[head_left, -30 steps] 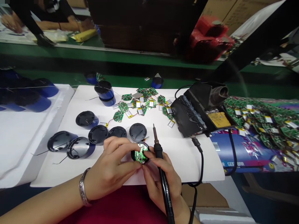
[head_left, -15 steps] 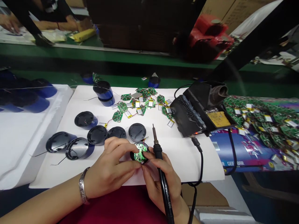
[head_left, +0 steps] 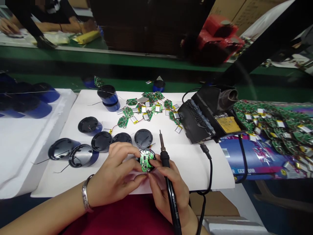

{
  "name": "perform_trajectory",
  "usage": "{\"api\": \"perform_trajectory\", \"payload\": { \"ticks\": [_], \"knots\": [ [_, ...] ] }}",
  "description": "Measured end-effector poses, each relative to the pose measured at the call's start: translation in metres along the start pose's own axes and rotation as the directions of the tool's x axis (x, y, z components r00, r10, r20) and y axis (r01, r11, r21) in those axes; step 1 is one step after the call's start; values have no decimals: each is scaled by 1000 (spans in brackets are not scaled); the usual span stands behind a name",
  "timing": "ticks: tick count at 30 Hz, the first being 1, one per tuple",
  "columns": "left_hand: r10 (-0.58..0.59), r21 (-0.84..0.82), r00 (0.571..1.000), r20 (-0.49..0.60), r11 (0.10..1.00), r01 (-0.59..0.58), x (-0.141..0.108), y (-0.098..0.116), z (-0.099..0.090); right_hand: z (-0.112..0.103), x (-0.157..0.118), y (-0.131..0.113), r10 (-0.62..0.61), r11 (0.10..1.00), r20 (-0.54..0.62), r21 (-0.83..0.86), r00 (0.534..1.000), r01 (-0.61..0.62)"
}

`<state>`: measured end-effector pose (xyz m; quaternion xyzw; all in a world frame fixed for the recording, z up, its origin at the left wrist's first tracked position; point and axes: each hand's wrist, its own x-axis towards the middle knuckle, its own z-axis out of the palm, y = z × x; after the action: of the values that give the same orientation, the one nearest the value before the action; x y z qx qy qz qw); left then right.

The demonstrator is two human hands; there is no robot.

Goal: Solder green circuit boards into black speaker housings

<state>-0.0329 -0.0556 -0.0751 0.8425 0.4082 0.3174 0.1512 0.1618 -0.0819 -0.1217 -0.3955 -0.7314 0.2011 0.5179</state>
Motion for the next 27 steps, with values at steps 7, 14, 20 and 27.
{"api": "perform_trajectory", "payload": {
  "ticks": [7,14,20,27],
  "knots": [
    [-103,-17,992,68,994,104,7,-1,-1,0,-1,-1,27,999,-5,30,1000,-27],
    [-113,-51,990,86,992,118,7,-1,1,1,0,-1,10,1000,-16,10,1000,-10],
    [-123,-21,990,68,992,124,8,-1,1,-5,-4,2,-20,1000,-56,-21,998,19],
    [-145,37,980,136,989,142,14,2,-3,-17,-8,8,46,997,-152,-54,987,-54]
  ]
}}
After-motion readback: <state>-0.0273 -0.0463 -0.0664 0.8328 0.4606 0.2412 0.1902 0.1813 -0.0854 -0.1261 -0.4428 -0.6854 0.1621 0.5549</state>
